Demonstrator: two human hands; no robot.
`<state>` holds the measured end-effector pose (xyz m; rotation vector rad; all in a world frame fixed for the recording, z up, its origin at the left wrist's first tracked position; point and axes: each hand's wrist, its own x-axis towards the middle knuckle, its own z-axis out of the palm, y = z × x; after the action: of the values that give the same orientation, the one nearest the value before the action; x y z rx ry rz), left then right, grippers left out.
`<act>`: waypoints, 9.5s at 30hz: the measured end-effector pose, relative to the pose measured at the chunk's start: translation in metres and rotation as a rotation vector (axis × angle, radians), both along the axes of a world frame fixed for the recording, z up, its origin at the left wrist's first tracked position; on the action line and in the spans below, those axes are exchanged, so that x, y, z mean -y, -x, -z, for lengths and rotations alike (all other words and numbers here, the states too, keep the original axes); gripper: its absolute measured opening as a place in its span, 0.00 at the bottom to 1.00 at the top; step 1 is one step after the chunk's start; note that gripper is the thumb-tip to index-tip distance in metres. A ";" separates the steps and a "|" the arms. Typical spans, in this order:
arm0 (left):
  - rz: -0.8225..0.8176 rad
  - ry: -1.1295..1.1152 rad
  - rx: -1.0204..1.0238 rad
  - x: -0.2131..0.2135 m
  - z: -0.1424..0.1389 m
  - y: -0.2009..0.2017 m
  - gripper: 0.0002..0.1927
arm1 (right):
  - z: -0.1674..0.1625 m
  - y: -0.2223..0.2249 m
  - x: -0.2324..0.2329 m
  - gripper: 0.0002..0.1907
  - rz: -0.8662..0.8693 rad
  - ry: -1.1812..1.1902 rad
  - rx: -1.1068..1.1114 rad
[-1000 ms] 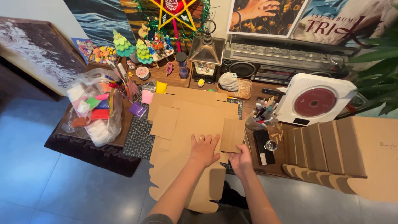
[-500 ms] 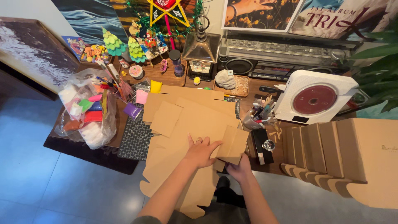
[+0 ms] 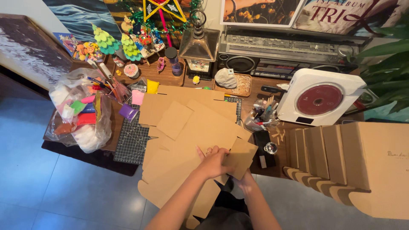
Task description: The person unfolds flat cardboard mailer boxes and folds the flaps to assemble them, then presses a hand stamp onto an ink pad and stamps the box flap, setting finished boxes on a stack beside the table.
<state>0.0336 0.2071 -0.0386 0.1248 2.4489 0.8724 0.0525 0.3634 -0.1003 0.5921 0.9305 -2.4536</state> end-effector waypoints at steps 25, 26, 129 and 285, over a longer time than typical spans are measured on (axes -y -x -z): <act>-0.055 0.489 -0.251 0.146 0.001 0.042 0.45 | -0.053 0.050 0.096 0.36 -0.289 -1.904 -1.060; -0.082 0.501 -0.278 0.165 0.002 0.042 0.48 | -0.052 0.054 0.097 0.38 -0.325 -1.930 -1.039; -0.121 0.489 -0.589 0.249 0.036 0.015 0.40 | -0.022 0.019 0.160 0.32 -0.103 -2.206 -0.948; 0.282 0.257 -0.909 0.289 0.015 -0.165 0.21 | -0.064 -0.161 0.090 0.18 -0.239 -2.103 -1.216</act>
<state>0.1983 -0.0815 -0.0535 0.9190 3.2132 0.3947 0.2131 0.2730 -0.0362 -0.6801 3.3989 -0.3975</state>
